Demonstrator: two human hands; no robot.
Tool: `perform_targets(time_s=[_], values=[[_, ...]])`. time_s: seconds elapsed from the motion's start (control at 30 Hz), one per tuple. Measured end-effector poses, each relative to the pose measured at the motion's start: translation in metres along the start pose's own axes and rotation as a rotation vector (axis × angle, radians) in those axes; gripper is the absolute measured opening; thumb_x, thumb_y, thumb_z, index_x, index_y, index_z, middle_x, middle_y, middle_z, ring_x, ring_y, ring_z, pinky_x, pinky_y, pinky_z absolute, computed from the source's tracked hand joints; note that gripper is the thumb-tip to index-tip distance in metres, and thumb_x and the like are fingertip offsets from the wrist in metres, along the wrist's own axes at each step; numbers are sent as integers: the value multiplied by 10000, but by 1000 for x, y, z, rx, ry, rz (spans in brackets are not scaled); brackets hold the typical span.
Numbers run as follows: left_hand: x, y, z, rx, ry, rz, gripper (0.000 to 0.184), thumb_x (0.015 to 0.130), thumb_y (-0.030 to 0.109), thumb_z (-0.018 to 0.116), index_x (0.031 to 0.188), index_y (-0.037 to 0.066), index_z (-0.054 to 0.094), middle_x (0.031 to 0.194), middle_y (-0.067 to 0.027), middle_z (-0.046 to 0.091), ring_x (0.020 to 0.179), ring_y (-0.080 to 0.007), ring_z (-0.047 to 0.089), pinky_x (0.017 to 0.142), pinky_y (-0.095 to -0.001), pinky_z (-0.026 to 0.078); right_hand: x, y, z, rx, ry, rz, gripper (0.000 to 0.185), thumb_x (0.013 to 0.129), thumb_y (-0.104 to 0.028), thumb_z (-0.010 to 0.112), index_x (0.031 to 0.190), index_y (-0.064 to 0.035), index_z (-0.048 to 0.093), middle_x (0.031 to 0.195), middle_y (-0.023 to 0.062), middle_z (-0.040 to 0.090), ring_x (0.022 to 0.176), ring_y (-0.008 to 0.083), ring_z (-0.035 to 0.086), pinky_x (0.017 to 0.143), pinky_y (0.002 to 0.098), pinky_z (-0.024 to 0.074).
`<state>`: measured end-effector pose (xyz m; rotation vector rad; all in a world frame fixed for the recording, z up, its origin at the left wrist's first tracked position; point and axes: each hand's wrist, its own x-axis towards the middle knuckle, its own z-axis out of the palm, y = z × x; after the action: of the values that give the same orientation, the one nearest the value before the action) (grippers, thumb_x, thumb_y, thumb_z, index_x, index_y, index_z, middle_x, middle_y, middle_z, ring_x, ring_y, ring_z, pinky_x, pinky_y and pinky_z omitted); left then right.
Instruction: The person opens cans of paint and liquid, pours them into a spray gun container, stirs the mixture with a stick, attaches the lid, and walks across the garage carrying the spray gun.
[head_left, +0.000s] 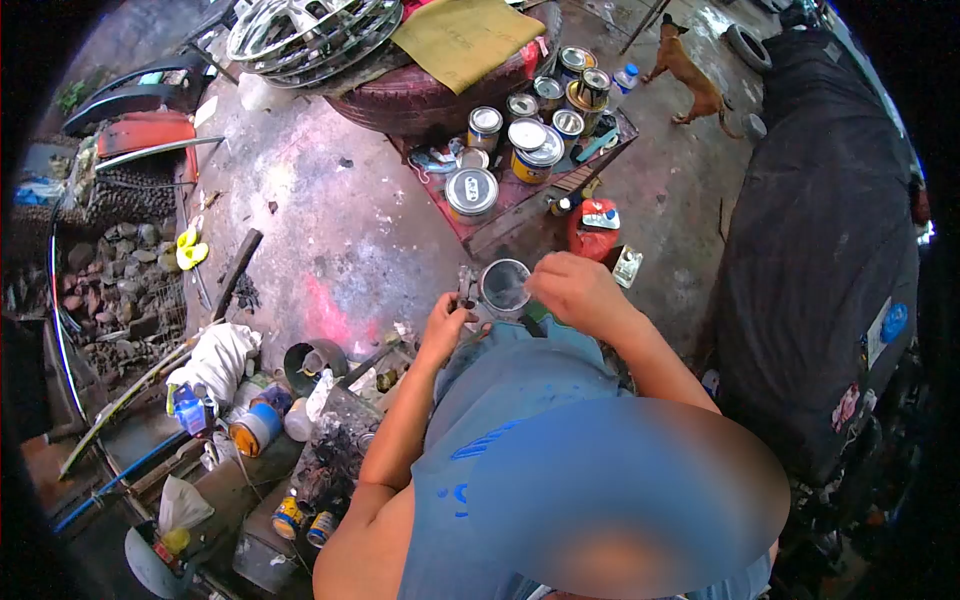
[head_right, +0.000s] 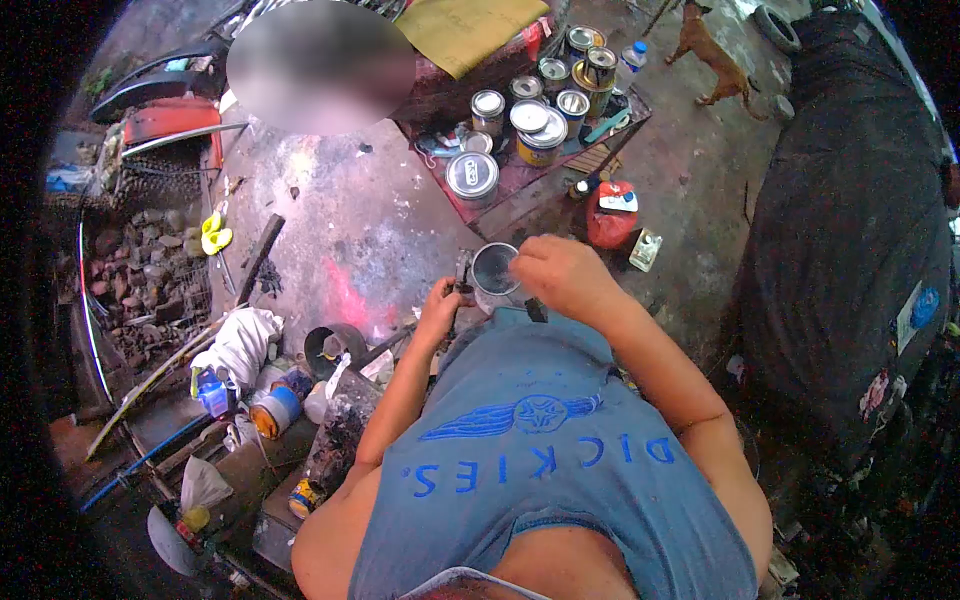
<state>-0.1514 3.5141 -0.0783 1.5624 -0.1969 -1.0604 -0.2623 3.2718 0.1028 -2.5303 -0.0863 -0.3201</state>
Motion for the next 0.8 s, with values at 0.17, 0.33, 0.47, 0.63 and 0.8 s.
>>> perform_targets(time_s=[0.17, 0.33, 0.47, 0.63, 0.8], values=[[1, 0, -1, 10, 7, -40, 403, 853, 151, 568, 1200, -54, 580, 1086, -155, 666, 960, -220, 681, 909, -349, 502, 0, -1, 4, 40, 20, -10, 137, 808, -116, 713, 937, -85, 678, 906, 59, 629, 871, 281, 657, 725, 404, 549], [3, -6, -2, 49, 10, -3, 418, 854, 166, 571, 1210, -54, 579, 1080, -156, 669, 967, -219, 677, 901, -344, 504, 0, 6, 4, -10, 16, 2, 155, 807, -116, 719, 956, -89, 683, 927, 59, 635, 877, 280, 651, 719, 405, 547], [2, -5, -1, -37, 3, -19, 419, 857, 170, 568, 1209, -56, 576, 1062, -150, 672, 969, -205, 662, 887, -333, 501, -2, 6, 4, 3, -39, -25, 168, 813, -118, 720, 975, -91, 689, 945, 63, 642, 876, 285, 652, 715, 411, 547], [5, -14, -5, -63, -3, 11, 416, 852, 169, 571, 1201, -58, 573, 1037, -137, 670, 923, -205, 664, 873, -328, 504, 1, 3, 4, 48, 3, 16, 147, 837, -126, 718, 974, -83, 688, 947, 67, 641, 868, 288, 656, 713, 408, 546], [1, -2, -7, 29, 9, -12, 386, 839, 111, 533, 1177, -69, 573, 1061, -153, 688, 931, -231, 690, 908, -348, 523, 2, 5, 0, -13, -4, 65, 137, 849, -112, 731, 974, -63, 703, 968, 78, 668, 875, 284, 675, 732, 391, 559]])
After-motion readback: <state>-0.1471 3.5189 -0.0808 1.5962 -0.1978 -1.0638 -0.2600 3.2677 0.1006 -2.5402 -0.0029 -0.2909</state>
